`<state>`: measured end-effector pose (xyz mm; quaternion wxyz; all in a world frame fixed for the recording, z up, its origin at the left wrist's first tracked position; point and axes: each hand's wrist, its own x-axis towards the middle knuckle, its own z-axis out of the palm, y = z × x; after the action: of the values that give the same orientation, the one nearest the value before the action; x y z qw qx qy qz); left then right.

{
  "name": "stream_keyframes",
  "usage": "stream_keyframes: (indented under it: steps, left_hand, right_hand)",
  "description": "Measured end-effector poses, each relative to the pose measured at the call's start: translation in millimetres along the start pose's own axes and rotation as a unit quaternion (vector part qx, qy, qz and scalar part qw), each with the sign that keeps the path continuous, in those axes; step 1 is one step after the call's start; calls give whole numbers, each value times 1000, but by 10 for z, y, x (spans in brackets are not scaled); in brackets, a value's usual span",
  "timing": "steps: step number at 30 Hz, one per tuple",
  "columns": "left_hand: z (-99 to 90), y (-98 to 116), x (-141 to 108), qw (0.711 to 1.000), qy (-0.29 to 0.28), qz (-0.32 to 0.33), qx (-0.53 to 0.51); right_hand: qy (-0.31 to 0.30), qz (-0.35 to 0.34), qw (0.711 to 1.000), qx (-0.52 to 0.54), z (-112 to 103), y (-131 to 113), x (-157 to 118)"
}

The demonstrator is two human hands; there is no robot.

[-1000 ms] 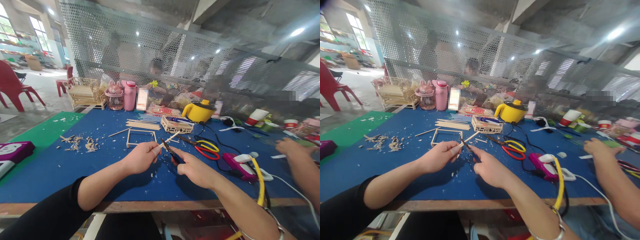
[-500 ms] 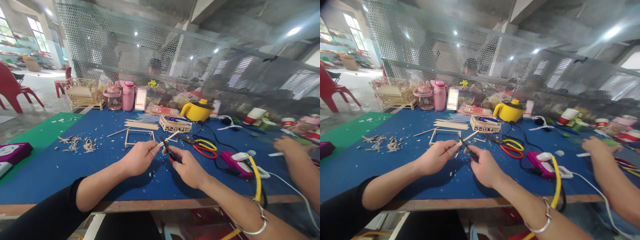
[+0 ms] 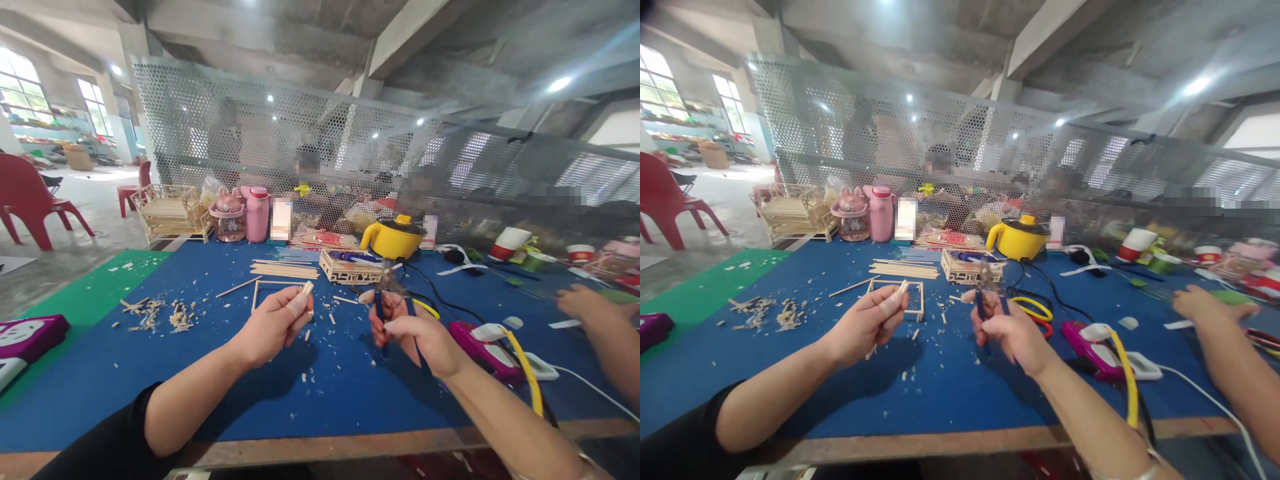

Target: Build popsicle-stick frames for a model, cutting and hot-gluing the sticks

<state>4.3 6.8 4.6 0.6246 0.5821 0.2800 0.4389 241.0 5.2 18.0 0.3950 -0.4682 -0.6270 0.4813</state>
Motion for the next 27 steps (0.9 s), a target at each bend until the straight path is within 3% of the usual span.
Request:
stream_keyframes:
  steps: [2,4,6,9,13,15,18,21,27]
  left_hand:
    - [-18,7,13,999,13,13,48]
    - [-13,0,8,988,12,19,153]
    - [0,-12,-17,965,-1,13,261]
    - [12,-13,-64,935,-23,10,355]
    - [24,26,-67,906,-42,28,420]
    - [30,57,-26,893,-25,36,447]
    - [13,118,81,873,11,45,485]
    - [-61,180,189,856,-7,41,516]
    - [-189,170,296,838,-44,63,541]
  right_hand:
    - [39,34,966,-255,-159,105,60]
    - [71,64,887,-451,-217,262,114]
    - [93,54,816,-568,-198,414,156]
    - [102,26,772,-627,-128,460,181]
    - [111,-21,784,-610,16,68,156]
    - [74,-94,829,-546,152,-187,171]
    - [-14,-143,867,-477,372,-405,280]
    - [-68,-180,880,-434,479,-383,430]
    - [-65,-182,904,-381,446,-149,518]
